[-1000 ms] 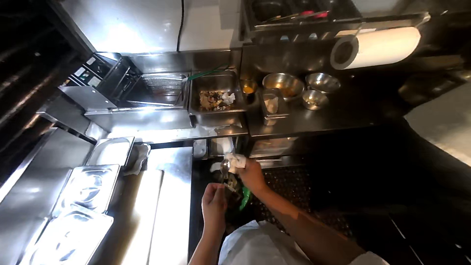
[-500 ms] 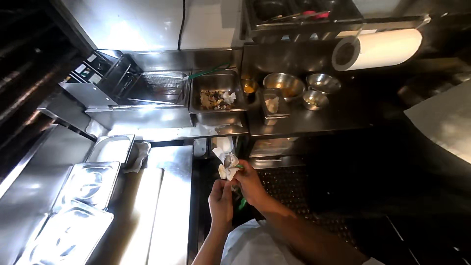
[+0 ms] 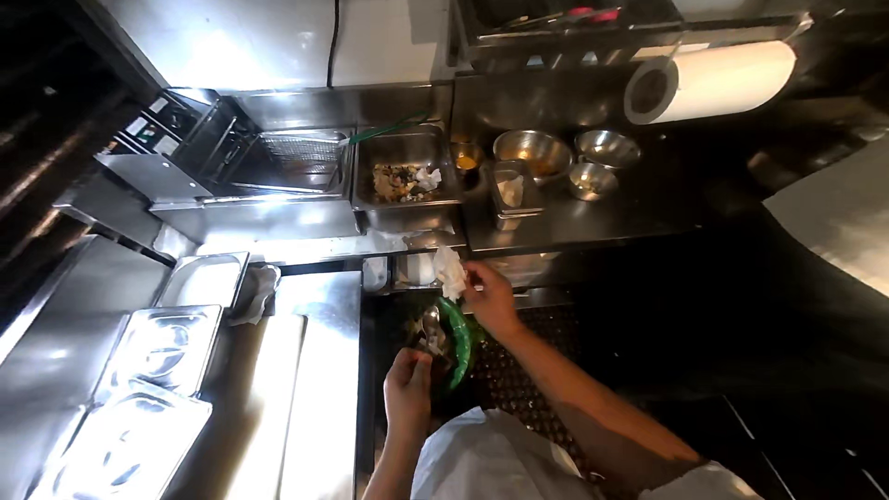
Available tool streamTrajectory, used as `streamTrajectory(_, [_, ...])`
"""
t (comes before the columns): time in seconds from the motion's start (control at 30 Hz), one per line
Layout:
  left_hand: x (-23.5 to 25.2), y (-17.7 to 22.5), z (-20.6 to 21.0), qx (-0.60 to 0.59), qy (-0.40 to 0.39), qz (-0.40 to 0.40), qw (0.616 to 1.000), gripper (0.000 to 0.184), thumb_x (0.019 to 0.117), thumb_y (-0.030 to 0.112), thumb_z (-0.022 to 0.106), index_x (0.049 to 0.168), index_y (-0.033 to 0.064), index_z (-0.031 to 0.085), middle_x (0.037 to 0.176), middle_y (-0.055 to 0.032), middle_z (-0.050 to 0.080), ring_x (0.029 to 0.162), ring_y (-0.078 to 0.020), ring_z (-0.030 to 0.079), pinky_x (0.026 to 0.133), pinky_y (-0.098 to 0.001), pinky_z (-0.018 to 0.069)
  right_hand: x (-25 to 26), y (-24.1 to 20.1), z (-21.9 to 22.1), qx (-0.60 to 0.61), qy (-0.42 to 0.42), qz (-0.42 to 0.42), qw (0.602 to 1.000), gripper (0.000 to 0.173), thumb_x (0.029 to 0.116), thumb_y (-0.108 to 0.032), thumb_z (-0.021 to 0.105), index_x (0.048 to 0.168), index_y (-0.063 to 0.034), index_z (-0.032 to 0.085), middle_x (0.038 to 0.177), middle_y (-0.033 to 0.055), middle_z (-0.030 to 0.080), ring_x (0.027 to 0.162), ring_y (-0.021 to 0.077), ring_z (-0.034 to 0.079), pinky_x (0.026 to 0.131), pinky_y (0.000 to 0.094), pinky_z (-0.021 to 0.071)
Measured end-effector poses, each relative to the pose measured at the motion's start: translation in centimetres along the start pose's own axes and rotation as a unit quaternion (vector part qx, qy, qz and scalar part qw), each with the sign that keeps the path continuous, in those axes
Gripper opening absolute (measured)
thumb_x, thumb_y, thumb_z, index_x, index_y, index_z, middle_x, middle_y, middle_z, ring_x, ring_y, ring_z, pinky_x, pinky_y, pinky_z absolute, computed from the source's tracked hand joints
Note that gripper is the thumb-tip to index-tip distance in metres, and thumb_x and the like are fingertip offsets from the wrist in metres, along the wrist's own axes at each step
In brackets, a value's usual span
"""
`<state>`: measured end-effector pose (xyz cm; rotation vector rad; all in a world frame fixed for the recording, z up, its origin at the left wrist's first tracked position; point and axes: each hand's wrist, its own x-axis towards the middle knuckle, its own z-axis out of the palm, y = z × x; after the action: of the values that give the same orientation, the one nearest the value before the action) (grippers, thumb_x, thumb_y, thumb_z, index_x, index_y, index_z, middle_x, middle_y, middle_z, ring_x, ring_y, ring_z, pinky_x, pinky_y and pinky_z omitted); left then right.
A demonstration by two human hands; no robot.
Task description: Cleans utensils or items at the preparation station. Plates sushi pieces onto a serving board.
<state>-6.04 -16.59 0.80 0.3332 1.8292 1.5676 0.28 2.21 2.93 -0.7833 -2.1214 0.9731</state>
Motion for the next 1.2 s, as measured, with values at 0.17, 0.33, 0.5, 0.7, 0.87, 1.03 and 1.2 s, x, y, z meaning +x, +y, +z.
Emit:
streamTrajectory(0.17, [1.4,0.2,-1.6,0.076,-0.047,0.049,0.995,0.014,0.0995,0.013,0.058,0.092,0.0044,0.066,0.067,0.0031,0.056,0.054,-0.0040,0.049,0.052,-0.0217,0.0421,0.1,-0.7,-0.8,-0.092,-0.218,-0.280,0.931,0.019,0.0881,-0.003,0.071,0.103,-0.0123,0.078,0.125,0.0033,0.072,0.123,0.0255,0.063,0.107,0.0477,0.0502])
streamTrajectory(0.33, [1.8,1.3,-2.6,0.178,-0.090,0.095,0.975,0.016,0.0983,0.014,0.058,0.097,0.0027,0.069,0.076,0.0020,0.063,0.065,-0.0035,0.057,0.064,-0.0245,0.0497,1.2,-1.2,0.1,-0.072,-0.402,-0.242,0.880,0.018,0.0966,-0.002,0.062,0.108,-0.0049,0.075,0.107,0.0101,0.076,0.108,0.0279,0.069,0.103,0.0467,0.0506])
streamTrajectory(0.5, [1.9,1.4,-3.3,0.146,-0.116,0.071,0.980,0.014,0.0976,0.014,0.059,0.094,0.0048,0.069,0.075,0.0036,0.062,0.063,-0.0032,0.055,0.060,-0.0222,0.0469,0.8,0.0,0.1,-0.022,-0.401,-0.235,0.885,0.018,0.0989,-0.001,0.059,0.108,-0.0018,0.074,0.111,0.0119,0.075,0.113,0.0286,0.067,0.103,0.0440,0.0515])
streamTrajectory(0.7, [1.3,1.7,-3.6,0.015,-0.155,-0.009,0.988,0.011,0.0986,0.012,0.057,0.090,0.0078,0.063,0.061,0.0065,0.048,0.045,-0.0027,0.039,0.043,-0.0189,0.0342,-0.2,0.3,-0.2,0.029,-0.386,-0.126,0.913,0.021,0.0980,0.000,0.057,0.114,0.0014,0.072,0.110,0.0173,0.073,0.106,0.0280,0.069,0.098,0.0456,0.0541])
streamTrajectory(0.87, [0.9,2.1,-3.1,-0.045,-0.148,-0.040,0.987,0.012,0.0994,0.010,0.054,0.089,0.0078,0.060,0.058,0.0066,0.044,0.044,-0.0020,0.038,0.042,-0.0175,0.0333,-1.6,0.4,0.8,0.029,-0.284,-0.140,0.948,0.018,0.0954,0.002,0.058,0.105,0.0016,0.073,0.101,0.0154,0.073,0.098,0.0265,0.070,0.091,0.0423,0.0566])
streamTrajectory(1.03, [-0.3,1.7,-0.8,-0.142,-0.107,-0.034,0.983,0.016,0.1018,0.007,0.048,0.090,0.0060,0.058,0.055,0.0061,0.045,0.042,-0.0015,0.040,0.041,-0.0171,0.0346,-3.5,0.5,3.8,0.001,-0.006,-0.137,0.991,0.014,0.0887,0.002,0.062,0.096,-0.0009,0.073,0.091,0.0104,0.073,0.087,0.0229,0.071,0.080,0.0382,0.0610])
streamTrajectory(1.2, [-0.7,1.5,-0.3,-0.095,-0.061,-0.019,0.993,0.015,0.1013,0.008,0.052,0.089,0.0048,0.059,0.057,0.0048,0.045,0.044,-0.0033,0.040,0.042,-0.0188,0.0349,-2.8,-0.1,1.1,0.063,0.016,0.141,0.988,0.029,0.0998,-0.001,0.059,0.129,0.0012,0.059,0.105,0.0198,0.069,0.084,0.0289,0.070,0.073,0.0495,0.0586])
